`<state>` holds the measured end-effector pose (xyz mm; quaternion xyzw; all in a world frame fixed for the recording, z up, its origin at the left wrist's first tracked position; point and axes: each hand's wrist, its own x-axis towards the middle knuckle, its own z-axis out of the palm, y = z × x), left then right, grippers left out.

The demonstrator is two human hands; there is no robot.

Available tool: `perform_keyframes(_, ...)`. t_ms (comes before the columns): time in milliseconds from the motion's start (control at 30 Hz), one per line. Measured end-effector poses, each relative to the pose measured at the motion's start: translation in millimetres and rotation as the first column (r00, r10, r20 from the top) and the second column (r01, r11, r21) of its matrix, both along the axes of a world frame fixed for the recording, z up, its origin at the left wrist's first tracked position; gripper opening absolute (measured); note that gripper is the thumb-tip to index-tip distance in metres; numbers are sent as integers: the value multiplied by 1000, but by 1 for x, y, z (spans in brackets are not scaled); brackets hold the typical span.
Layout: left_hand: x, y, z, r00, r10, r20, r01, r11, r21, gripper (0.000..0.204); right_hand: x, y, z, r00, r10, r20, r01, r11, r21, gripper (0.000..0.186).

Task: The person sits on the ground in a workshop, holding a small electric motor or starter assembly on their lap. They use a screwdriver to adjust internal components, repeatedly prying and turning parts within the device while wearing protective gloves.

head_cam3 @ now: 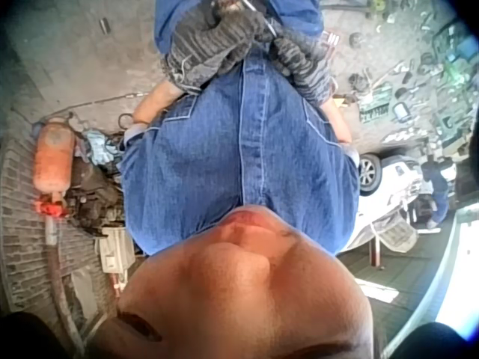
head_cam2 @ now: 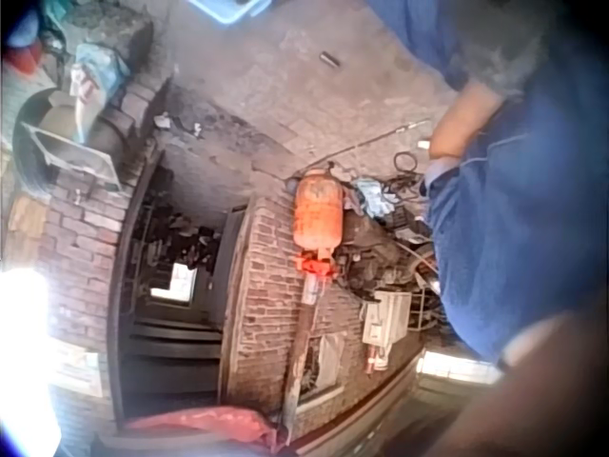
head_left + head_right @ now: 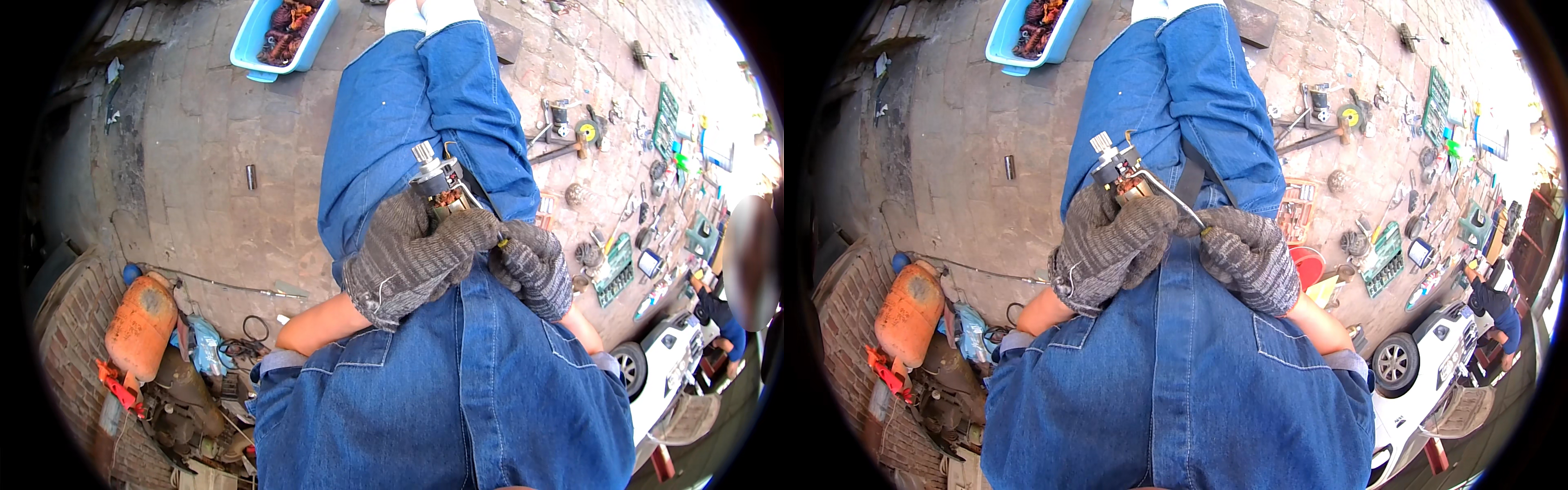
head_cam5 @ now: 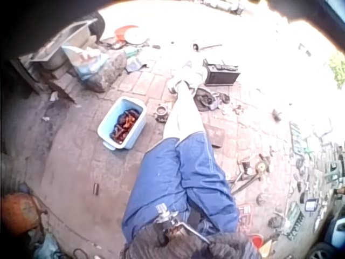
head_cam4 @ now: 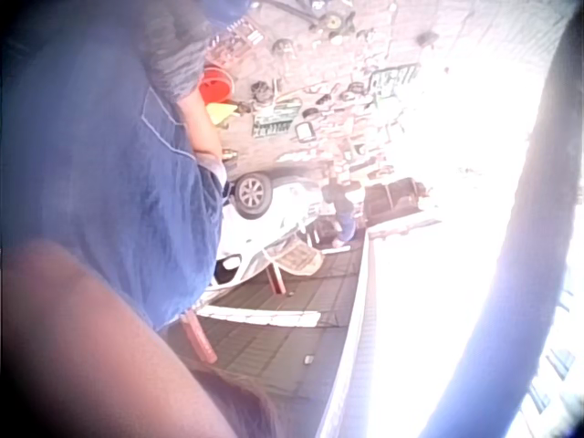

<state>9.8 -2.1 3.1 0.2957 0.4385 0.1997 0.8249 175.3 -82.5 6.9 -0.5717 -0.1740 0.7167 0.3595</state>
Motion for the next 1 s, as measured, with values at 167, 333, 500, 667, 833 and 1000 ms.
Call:
perform_keyframes(167, -6, 4, 2, 998, -56, 40, 60, 992, -108, 21, 0, 0, -2, 996, -24, -83, 21, 999, -31, 32)
perform_keyframes(333, -9, 4, -1, 994, -82, 73, 86, 995, -52, 21, 9, 2, 0, 966, -53, -252, -8, 972, -236, 34)
perform_keyframes(500, -9, 8, 0, 984, -130, 118, 140, 987, -78, 22, 15, 3, 2, 951, -53, -304, -21, 973, -232, 30)
perform_keyframes(667, -7, 7, -1, 985, -173, 27, 174, 983, -65, 21, 16, 8, 13, 901, 246, 357, -263, 965, -1, 25)
perform_keyframes(833, -8, 9, 0, 980, -193, 52, 198, 975, -97, 21, 21, 11, 24, 633, 253, 731, -488, 864, 124, 25)
perform_keyframes(1000, -6, 4, -3, 975, -219, -20, 219, 976, 3, 20, 29, 15, 25, 436, 195, 879, -682, 708, 182, 25)
